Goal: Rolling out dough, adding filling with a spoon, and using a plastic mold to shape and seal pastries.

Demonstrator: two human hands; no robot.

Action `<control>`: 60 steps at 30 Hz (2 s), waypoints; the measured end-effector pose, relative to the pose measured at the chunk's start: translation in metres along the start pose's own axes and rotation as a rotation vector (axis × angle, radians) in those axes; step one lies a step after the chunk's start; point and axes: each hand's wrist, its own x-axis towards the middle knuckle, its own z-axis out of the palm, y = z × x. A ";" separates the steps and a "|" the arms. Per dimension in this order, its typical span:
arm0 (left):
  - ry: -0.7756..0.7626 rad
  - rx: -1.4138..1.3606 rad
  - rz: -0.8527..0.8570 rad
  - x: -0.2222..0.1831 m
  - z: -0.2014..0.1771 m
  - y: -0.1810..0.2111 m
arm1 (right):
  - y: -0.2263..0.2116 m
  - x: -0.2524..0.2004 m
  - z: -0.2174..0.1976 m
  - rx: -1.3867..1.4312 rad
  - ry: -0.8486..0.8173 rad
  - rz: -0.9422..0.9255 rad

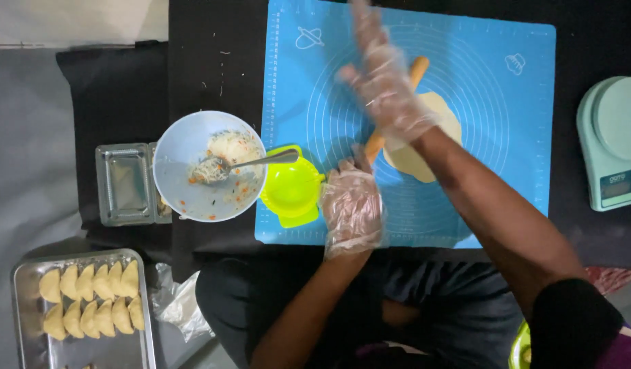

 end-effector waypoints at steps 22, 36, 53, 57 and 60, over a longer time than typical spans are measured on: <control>-0.021 -0.271 0.082 -0.001 0.011 0.003 | 0.013 -0.028 -0.028 -0.656 -0.445 0.221; 0.108 -0.068 0.037 0.031 0.020 -0.001 | 0.017 0.018 -0.001 -0.675 -0.372 0.264; -0.006 -0.133 0.173 0.018 0.001 0.014 | 0.023 -0.072 -0.067 -0.702 -0.250 0.127; -0.080 -0.140 0.214 0.016 0.005 0.018 | 0.012 -0.058 -0.058 -0.696 -0.269 0.139; 0.136 0.461 0.046 0.007 0.043 0.019 | 0.032 -0.048 -0.046 -0.720 -0.348 0.200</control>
